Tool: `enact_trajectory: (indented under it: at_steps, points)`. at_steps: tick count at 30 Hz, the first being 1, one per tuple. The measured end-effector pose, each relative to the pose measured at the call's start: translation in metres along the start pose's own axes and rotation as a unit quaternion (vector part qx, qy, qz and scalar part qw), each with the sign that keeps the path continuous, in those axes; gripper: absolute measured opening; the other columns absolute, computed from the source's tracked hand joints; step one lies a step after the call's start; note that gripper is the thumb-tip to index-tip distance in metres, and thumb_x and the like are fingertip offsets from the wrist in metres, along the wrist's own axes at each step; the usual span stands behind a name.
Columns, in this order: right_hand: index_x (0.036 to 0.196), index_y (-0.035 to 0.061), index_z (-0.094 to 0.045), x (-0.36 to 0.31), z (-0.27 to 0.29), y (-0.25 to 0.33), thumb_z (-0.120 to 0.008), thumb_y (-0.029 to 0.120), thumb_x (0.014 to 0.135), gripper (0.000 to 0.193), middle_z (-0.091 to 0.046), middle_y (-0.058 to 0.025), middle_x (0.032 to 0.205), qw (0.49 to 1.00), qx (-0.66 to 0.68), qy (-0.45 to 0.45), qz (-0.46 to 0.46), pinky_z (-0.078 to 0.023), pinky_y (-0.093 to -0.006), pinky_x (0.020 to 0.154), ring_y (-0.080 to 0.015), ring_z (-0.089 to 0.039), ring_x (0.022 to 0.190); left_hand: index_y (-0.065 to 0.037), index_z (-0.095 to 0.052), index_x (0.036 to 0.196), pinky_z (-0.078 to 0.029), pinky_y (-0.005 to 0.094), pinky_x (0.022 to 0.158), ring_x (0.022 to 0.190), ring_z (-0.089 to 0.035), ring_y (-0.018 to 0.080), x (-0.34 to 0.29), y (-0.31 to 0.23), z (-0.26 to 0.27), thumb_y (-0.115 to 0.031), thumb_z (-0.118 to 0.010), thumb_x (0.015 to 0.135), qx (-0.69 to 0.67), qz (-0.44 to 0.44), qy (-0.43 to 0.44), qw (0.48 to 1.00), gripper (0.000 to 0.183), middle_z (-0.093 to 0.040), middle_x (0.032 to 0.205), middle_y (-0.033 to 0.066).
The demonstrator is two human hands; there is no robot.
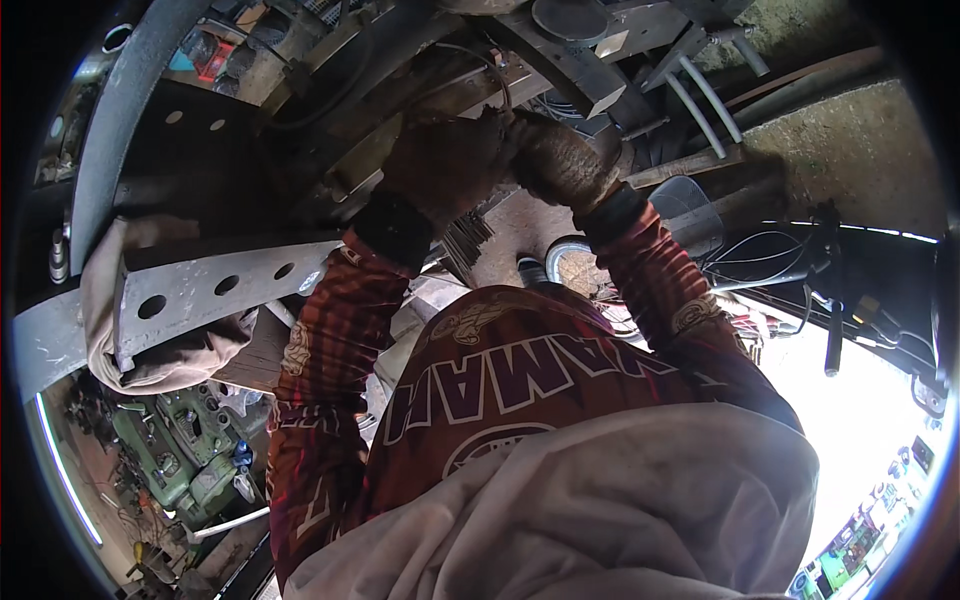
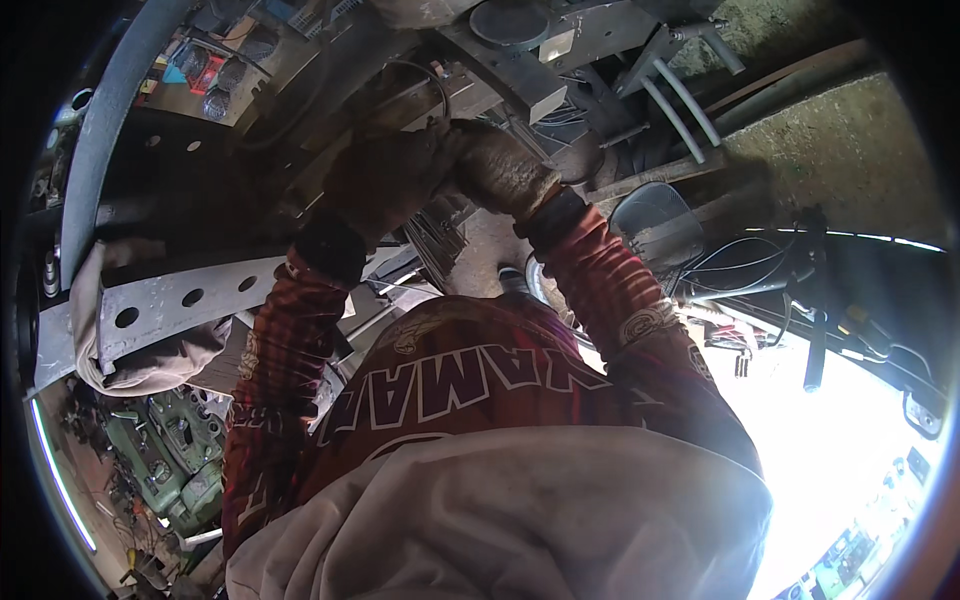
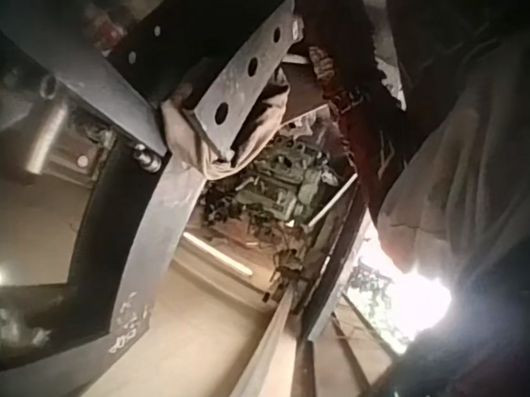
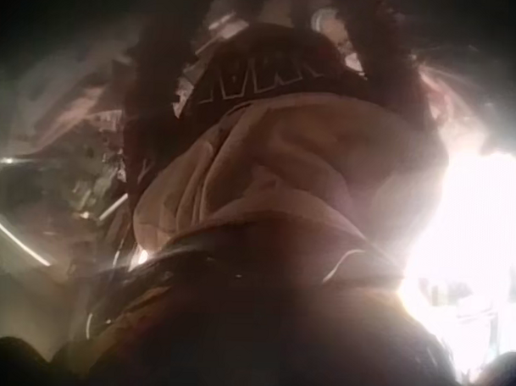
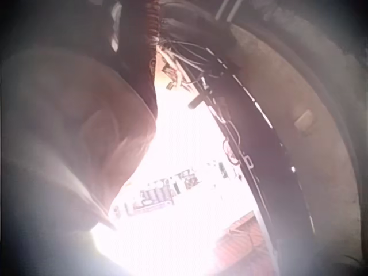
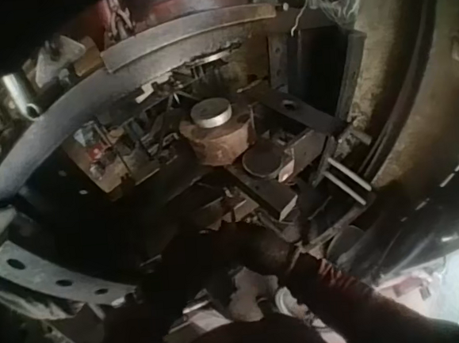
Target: The person uses their gloved hands to tie and secure thin metal wires around a structural metal frame at a fabrication station.
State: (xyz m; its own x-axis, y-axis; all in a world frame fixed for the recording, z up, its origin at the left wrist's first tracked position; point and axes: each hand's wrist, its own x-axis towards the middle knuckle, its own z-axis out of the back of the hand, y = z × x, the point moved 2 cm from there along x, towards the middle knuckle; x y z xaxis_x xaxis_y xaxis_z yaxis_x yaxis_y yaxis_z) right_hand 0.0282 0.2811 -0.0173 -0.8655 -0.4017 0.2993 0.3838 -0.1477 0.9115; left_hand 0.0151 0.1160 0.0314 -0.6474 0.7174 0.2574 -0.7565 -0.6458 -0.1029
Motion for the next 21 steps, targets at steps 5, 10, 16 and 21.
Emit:
enact_trajectory:
  at_steps: [5, 10, 16, 21]
  points:
    - [0.116, 0.0026, -0.062, -0.003, -0.019, -0.03, -0.06, 0.016, 0.097, 0.023, -0.065, -0.0144, 0.094, 0.996, -0.012, -0.082, 0.015, -0.057, -0.0327, 0.076, -0.0259, -0.07, 0.086, -0.005, -0.064, 0.103, -0.054, 0.043, 0.065, 0.071, -0.069, 0.0313, 0.007, 0.012, 0.013, -0.043, -0.066, 0.091, -0.109, -0.053, 0.039, 0.992, 0.04, -0.068, 0.075, 0.0129]
    - [0.115, 0.0006, -0.062, -0.006, -0.029, -0.026, -0.054, 0.014, 0.1, 0.021, -0.063, -0.0159, 0.099, 0.956, -0.27, -0.087, 0.073, -0.058, -0.0331, 0.075, -0.0252, -0.07, 0.087, -0.006, -0.065, 0.097, -0.053, 0.044, 0.065, 0.071, -0.067, 0.0326, 0.006, 0.016, 0.016, -0.042, -0.067, 0.09, -0.123, -0.02, 0.121, 0.985, 0.037, -0.067, 0.075, 0.013]
    - [0.117, -0.0012, -0.059, -0.001, -0.017, -0.01, -0.055, 0.018, 0.102, 0.025, -0.063, -0.0147, 0.099, 0.961, -0.264, -0.062, 0.052, -0.058, -0.0318, 0.075, -0.0242, -0.07, 0.088, -0.008, -0.065, 0.095, -0.053, 0.0458, 0.067, 0.072, -0.067, 0.0322, 0.004, 0.013, 0.017, -0.042, -0.066, 0.091, -0.114, -0.017, 0.082, 0.99, 0.034, -0.066, 0.074, 0.0119]
    - [0.13, 0.0034, -0.052, -0.009, -0.015, -0.031, -0.076, 0.013, 0.081, 0.055, -0.063, -0.0196, 0.11, 0.995, 0.078, -0.062, -0.025, -0.052, -0.0433, 0.091, -0.0364, -0.062, 0.105, -0.007, -0.067, 0.085, -0.052, 0.0409, 0.063, 0.067, -0.065, 0.0292, -0.004, -0.014, 0.023, -0.037, -0.066, 0.092, 0.015, 0.031, -0.008, 0.999, 0.03, -0.063, 0.072, 0.0109]
